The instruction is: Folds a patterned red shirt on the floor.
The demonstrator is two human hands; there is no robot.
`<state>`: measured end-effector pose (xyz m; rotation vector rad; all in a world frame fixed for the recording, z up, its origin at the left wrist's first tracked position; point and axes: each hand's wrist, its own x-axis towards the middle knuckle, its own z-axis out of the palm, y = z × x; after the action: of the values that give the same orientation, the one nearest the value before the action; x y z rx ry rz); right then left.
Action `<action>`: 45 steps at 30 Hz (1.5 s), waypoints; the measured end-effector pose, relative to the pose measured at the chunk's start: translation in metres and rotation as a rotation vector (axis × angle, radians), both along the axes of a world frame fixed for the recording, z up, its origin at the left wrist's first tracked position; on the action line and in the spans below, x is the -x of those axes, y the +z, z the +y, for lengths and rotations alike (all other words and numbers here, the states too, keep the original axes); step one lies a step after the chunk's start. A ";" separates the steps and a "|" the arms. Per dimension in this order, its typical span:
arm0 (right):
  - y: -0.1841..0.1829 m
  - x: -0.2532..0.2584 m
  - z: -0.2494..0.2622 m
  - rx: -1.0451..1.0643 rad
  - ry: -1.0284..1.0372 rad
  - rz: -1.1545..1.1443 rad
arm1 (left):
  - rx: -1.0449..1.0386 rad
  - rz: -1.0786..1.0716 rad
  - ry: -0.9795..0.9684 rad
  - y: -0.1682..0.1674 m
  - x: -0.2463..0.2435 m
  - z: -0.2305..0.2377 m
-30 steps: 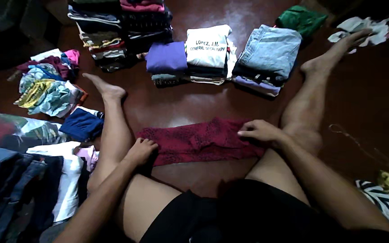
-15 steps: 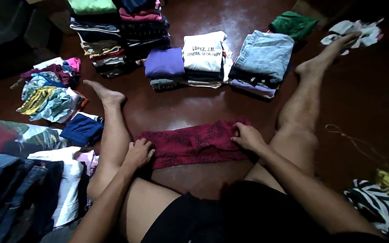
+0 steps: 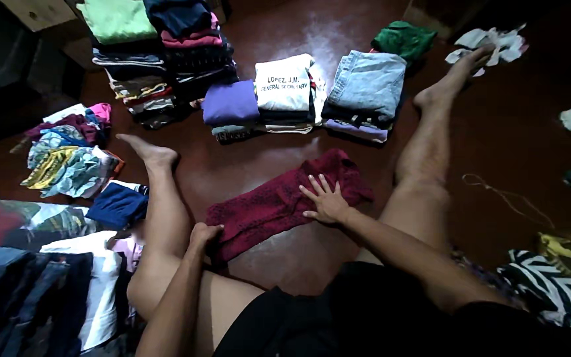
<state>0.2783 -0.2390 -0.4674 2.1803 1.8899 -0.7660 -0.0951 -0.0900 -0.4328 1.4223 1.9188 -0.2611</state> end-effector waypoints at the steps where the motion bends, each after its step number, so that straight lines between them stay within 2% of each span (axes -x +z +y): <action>1: 0.007 -0.006 0.009 0.012 0.011 -0.017 | 0.014 -0.055 0.022 -0.002 0.002 0.003; 3: 0.031 0.000 0.023 0.008 -0.006 -0.055 | 0.021 -0.197 0.074 0.002 0.005 0.002; 6: 0.050 0.031 0.028 -0.195 -0.036 -0.056 | 0.063 -0.340 0.151 0.012 0.007 -0.011; 8: 0.037 0.053 0.030 -0.399 -0.033 0.005 | 0.122 -0.319 0.128 0.016 0.007 -0.014; 10: 0.011 0.074 0.033 -0.461 -0.018 0.087 | 0.141 -0.318 0.090 0.018 0.008 -0.015; 13: -0.036 0.093 0.030 -0.358 -0.005 0.131 | 0.028 -0.453 0.106 0.024 0.010 -0.020; 14: -0.040 0.096 0.032 -0.353 -0.010 0.121 | -0.052 -0.519 0.109 0.030 0.009 -0.021; 16: -0.025 0.103 0.037 -0.333 -0.034 0.139 | -0.204 -0.621 0.126 0.045 0.005 -0.029; 20: 0.000 0.128 0.038 -0.435 -0.093 0.293 | -0.316 -0.722 0.120 0.062 -0.012 -0.051; 22: -0.002 0.144 0.038 -0.542 -0.182 0.563 | -0.322 -0.793 0.133 0.070 -0.028 -0.057; 24: 0.011 0.158 0.040 -0.637 -0.283 1.008 | -0.311 -0.842 0.121 0.086 -0.048 -0.060; 26: 0.029 0.164 0.037 -0.608 -0.357 1.478 | -0.264 -0.854 0.050 0.100 -0.070 -0.064; 28: 0.041 0.154 0.032 -0.510 -0.489 1.724 | -0.198 -0.865 -0.053 0.106 -0.097 -0.066; 30: 0.049 0.130 0.032 -0.403 -0.712 1.847 | -0.097 -0.899 -0.109 0.109 -0.129 -0.065; 31: 0.053 0.115 0.033 -0.368 -0.821 1.855 | -0.045 -0.937 -0.119 0.107 -0.145 -0.065; 33: 0.055 0.080 0.035 -0.324 -0.984 1.730 | 0.065 -1.036 -0.116 0.095 -0.174 -0.064; 35: 0.040 0.045 0.037 -0.342 -1.035 1.556 | 0.096 -1.154 -0.112 0.080 -0.192 -0.065; 37: 0.028 0.019 0.035 -0.382 -1.024 1.384 | -0.010 -1.291 -0.094 0.072 -0.197 -0.068; 39: 0.021 0.008 0.032 -0.407 -1.021 1.316 | -0.162 -1.333 -0.091 0.072 -0.185 -0.070; 40: 0.017 0.008 0.030 -0.408 -1.002 1.282 | -0.233 -1.286 -0.099 0.069 -0.174 -0.069; 42: 0.016 0.013 0.031 -0.386 -0.920 1.154 | -0.355 -1.036 -0.193 0.052 -0.150 -0.065; 45: 0.021 0.026 0.038 -0.349 -0.668 0.807 | -0.462 -0.595 -0.480 0.022 -0.125 -0.058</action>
<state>0.2528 -0.2014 -0.4461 3.1077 1.6009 -1.7634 0.0300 -0.1475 -0.4108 1.9813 1.1732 0.3803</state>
